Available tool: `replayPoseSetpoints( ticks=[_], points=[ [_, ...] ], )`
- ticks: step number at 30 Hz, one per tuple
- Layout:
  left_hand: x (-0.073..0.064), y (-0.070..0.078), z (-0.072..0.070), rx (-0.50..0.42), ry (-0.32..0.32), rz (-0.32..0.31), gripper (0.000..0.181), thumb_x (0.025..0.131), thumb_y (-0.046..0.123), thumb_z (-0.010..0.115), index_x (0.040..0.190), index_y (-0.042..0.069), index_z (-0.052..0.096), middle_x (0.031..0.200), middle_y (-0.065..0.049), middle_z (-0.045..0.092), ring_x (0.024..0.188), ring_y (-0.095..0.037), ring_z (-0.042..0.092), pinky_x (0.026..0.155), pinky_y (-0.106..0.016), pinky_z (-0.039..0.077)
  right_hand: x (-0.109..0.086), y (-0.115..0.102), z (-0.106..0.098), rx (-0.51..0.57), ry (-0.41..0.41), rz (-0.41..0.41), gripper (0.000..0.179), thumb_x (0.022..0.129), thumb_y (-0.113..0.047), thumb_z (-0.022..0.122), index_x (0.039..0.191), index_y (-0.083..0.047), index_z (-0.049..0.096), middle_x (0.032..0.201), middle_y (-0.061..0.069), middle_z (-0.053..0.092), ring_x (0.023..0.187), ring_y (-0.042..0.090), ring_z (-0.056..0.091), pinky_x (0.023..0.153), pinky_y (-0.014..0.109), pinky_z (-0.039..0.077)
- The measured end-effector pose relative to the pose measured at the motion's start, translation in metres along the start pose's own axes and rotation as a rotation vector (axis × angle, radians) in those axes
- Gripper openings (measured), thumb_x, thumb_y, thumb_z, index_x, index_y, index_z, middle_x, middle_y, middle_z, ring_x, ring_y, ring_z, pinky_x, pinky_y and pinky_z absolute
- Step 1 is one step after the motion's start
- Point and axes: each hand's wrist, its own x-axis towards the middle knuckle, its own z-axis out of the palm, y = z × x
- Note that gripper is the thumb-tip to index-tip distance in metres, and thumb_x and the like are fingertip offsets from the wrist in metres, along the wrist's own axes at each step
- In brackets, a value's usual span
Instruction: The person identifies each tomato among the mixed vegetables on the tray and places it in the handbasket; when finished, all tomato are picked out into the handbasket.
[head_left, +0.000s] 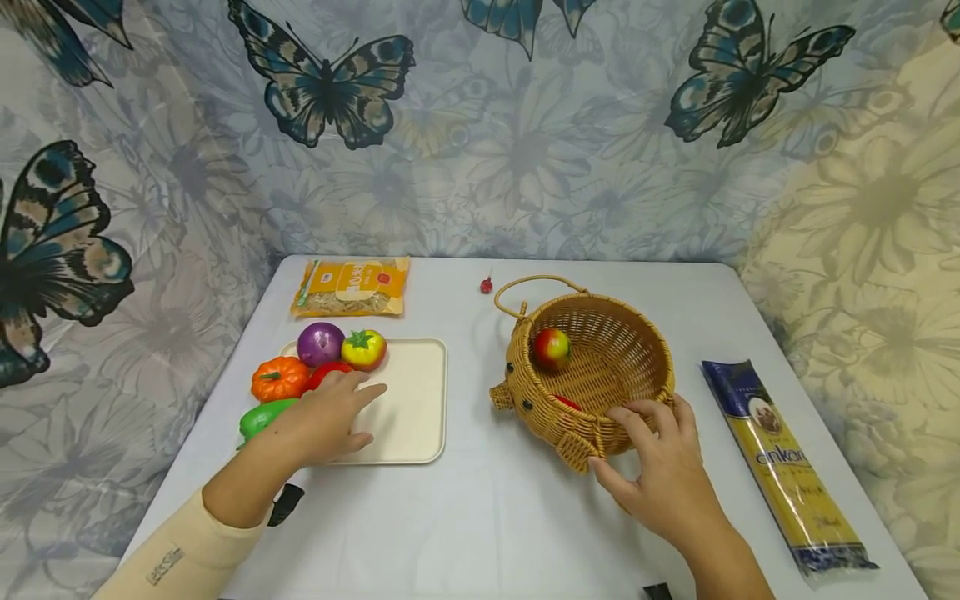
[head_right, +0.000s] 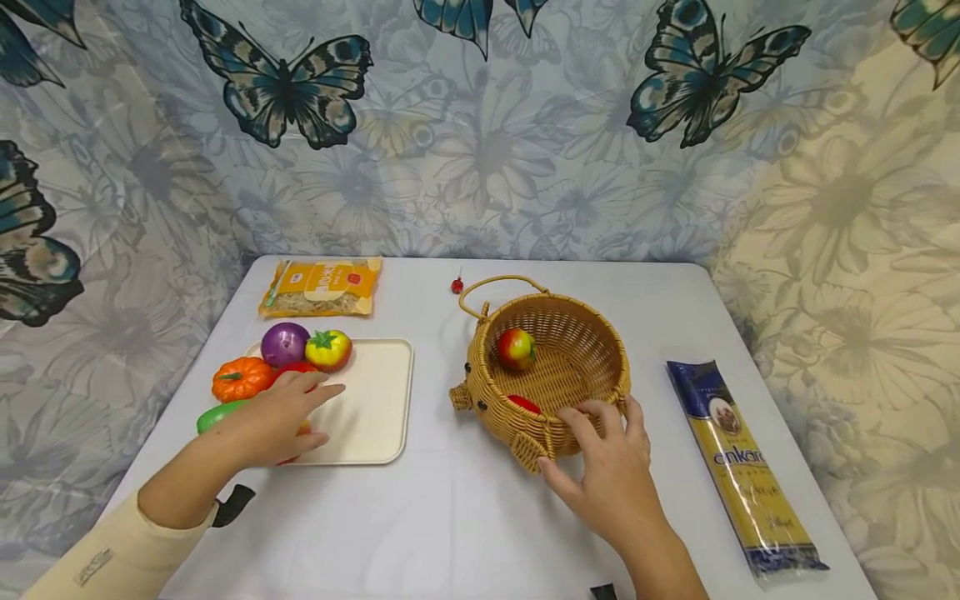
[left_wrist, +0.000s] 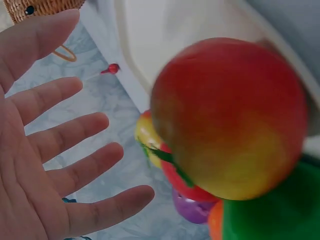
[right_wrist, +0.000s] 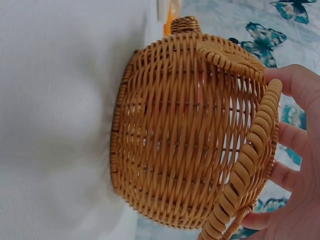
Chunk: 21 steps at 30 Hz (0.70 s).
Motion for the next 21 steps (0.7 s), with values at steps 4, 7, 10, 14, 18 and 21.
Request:
replayPoseSetpoints(
  ticks=[4, 7, 10, 14, 18, 21],
  points=[
    [-0.008, -0.008, 0.007, -0.005, 0.006, -0.007, 0.066, 0.086, 0.029, 0.082, 0.145, 0.011, 0.057, 0.143, -0.02, 0.053, 0.132, -0.042, 0.047, 0.097, -0.056, 0.055, 0.0, 0.0, 0.0, 0.004, 0.003, 0.0, 0.058, 0.07, -0.032, 0.089, 0.12, -0.014, 0.066, 0.122, 0.017, 0.054, 0.134, 0.055, 0.03, 0.096, 0.077, 0.033],
    [-0.014, -0.014, 0.014, 0.0, 0.021, 0.001, 0.064, 0.085, 0.028, 0.083, 0.142, 0.01, 0.06, 0.139, -0.019, 0.056, 0.127, -0.04, 0.05, 0.096, -0.054, 0.056, -0.001, 0.0, 0.0, 0.006, 0.003, -0.002, 0.058, 0.069, -0.031, 0.089, 0.121, -0.014, 0.066, 0.121, 0.016, 0.055, 0.133, 0.055, 0.03, 0.095, 0.077, 0.033],
    [-0.018, -0.019, 0.019, -0.003, 0.042, 0.014, 0.061, 0.085, 0.026, 0.083, 0.139, 0.008, 0.062, 0.136, -0.018, 0.058, 0.123, -0.039, 0.053, 0.098, -0.054, 0.055, -0.001, 0.0, 0.0, 0.004, 0.003, -0.006, 0.059, 0.069, -0.032, 0.089, 0.121, -0.015, 0.066, 0.121, 0.016, 0.055, 0.132, 0.055, 0.031, 0.094, 0.076, 0.034],
    [-0.021, -0.025, 0.025, -0.014, 0.052, 0.019, 0.057, 0.085, 0.023, 0.083, 0.136, 0.006, 0.064, 0.134, -0.016, 0.06, 0.12, -0.037, 0.054, 0.099, -0.054, 0.054, -0.001, 0.001, 0.0, 0.003, 0.006, -0.011, 0.059, 0.069, -0.032, 0.089, 0.121, -0.015, 0.066, 0.121, 0.017, 0.055, 0.132, 0.056, 0.032, 0.094, 0.076, 0.034],
    [-0.022, -0.027, 0.028, -0.016, 0.033, 0.013, 0.053, 0.085, 0.021, 0.083, 0.133, 0.006, 0.067, 0.13, -0.014, 0.06, 0.119, -0.035, 0.054, 0.097, -0.052, 0.056, -0.001, 0.001, 0.0, 0.002, 0.009, -0.013, 0.059, 0.069, -0.032, 0.089, 0.12, -0.014, 0.066, 0.121, 0.017, 0.055, 0.131, 0.056, 0.032, 0.095, 0.076, 0.035],
    [-0.023, -0.028, 0.028, -0.018, 0.018, 0.0, 0.051, 0.084, 0.017, 0.084, 0.13, 0.006, 0.068, 0.128, -0.013, 0.06, 0.12, -0.035, 0.053, 0.095, -0.051, 0.057, 0.0, 0.001, 0.001, 0.001, 0.01, -0.015, 0.059, 0.069, -0.032, 0.089, 0.121, -0.014, 0.066, 0.121, 0.017, 0.055, 0.131, 0.056, 0.032, 0.094, 0.076, 0.035]
  ],
)
